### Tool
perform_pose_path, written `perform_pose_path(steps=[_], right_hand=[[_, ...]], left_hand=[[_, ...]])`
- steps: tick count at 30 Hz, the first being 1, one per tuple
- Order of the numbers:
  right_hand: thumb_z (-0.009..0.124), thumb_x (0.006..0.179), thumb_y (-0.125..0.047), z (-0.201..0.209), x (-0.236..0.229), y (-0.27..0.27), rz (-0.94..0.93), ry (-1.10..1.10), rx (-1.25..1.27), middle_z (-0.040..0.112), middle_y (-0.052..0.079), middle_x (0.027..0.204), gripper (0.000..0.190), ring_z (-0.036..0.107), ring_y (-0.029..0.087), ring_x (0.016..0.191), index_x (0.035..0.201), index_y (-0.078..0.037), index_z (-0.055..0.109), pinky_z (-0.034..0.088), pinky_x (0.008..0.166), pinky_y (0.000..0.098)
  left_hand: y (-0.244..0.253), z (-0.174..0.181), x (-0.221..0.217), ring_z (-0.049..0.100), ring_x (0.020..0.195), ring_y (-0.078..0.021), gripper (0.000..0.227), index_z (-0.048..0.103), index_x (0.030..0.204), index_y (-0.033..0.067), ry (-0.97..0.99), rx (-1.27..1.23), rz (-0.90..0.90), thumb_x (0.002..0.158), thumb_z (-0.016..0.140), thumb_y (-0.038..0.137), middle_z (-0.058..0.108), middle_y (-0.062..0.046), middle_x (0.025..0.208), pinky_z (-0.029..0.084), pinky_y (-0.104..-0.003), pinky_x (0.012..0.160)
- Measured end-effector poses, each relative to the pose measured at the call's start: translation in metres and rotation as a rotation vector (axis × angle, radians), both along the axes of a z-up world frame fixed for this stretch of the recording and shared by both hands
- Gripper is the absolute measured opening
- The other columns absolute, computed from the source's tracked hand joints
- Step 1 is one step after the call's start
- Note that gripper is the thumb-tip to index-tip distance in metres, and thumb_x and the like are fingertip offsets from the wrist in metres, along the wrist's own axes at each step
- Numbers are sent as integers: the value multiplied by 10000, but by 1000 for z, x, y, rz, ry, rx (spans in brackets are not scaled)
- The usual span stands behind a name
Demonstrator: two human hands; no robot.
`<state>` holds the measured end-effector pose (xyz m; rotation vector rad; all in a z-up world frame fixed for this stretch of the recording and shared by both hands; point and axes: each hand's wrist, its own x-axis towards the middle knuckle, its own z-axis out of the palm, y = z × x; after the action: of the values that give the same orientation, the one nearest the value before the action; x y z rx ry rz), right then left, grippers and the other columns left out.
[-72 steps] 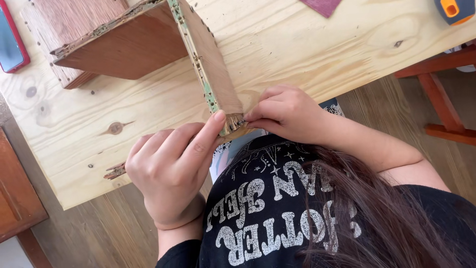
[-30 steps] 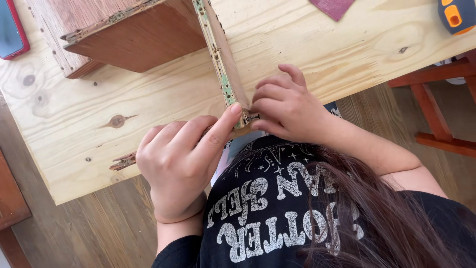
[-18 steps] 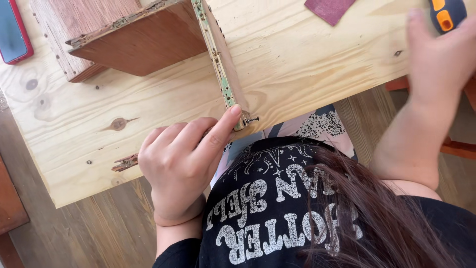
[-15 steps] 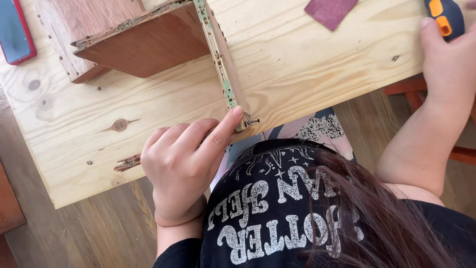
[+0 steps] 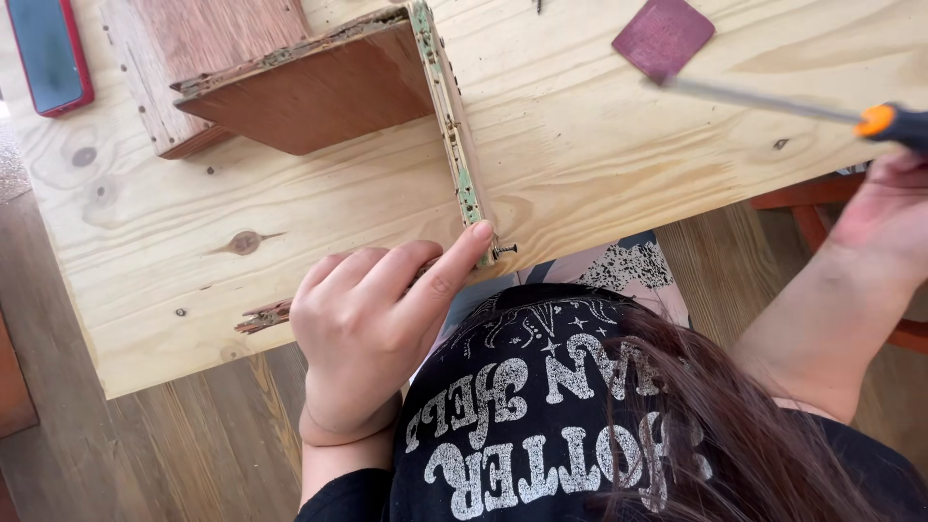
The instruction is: The person assembles a small wooden structure by inserting screws into pre-drilled holes and tightening them with a screwdriver. They repeatedly pick up screws, align the wooden pieces, and secure the joints on a wooden workbench.
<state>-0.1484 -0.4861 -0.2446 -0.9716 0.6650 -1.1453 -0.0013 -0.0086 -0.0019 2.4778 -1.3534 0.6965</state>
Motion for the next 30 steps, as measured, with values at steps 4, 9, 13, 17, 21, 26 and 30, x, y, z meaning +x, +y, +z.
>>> perform_pose_path(steps=[4,9,13,17,21,26,30], right_hand=[[698,961,-182,38,5,61,75,-81,237,656,-8,919,128,570,59,741,1003,-61,707,405,598,191],[695,1067,-454,75,16,119,174,208,-172,561,81,1064,370,532,196,599,1116,-175,457,341,405,282],[679,1113,-337,73,16,128,222,185,-199,561,132,1018,260,510,186,702,1129,-188,466,413,453,303],[657,1129,-288,74,16,137,268,185,-221,563,147,1014,257,469,203,592,1109,-181,425,386,425,309],[660,1118,-269,73,16,141,290,161,-207,562,138,999,267,485,206,592,1107,-174,411,387,431,300],[643,1127,-236,68,16,139,286,158,-204,573,158,1012,242,488,227,572,1115,-167,412,400,427,309],[628,1124,-280,69,17,141,306,114,-269,529,148,1035,263,472,251,550,1125,-172,388,387,433,316]], left_hand=[[0,-2,1,503,617,-135,222,777,1201,303,4,5,-6,1074,699,138,648,96,843,393,-299,574],[-3,0,0,537,628,-135,194,782,1184,305,26,7,7,1065,742,158,674,85,855,371,-308,573],[-3,-2,0,541,633,-142,178,778,1185,300,19,6,9,1057,777,176,679,78,861,386,-308,579],[-4,-4,0,536,623,-141,164,782,1164,301,6,-8,8,1048,812,190,678,76,858,376,-310,561],[-5,-4,1,548,624,-140,187,785,1153,293,5,-6,1,1059,754,136,682,73,851,374,-304,559],[-4,-4,-1,541,627,-152,200,781,1183,287,19,-1,8,1068,725,133,685,71,867,363,-314,559],[-4,-5,-1,547,627,-150,206,782,1176,285,16,-2,13,1065,727,120,686,73,861,361,-313,559]])
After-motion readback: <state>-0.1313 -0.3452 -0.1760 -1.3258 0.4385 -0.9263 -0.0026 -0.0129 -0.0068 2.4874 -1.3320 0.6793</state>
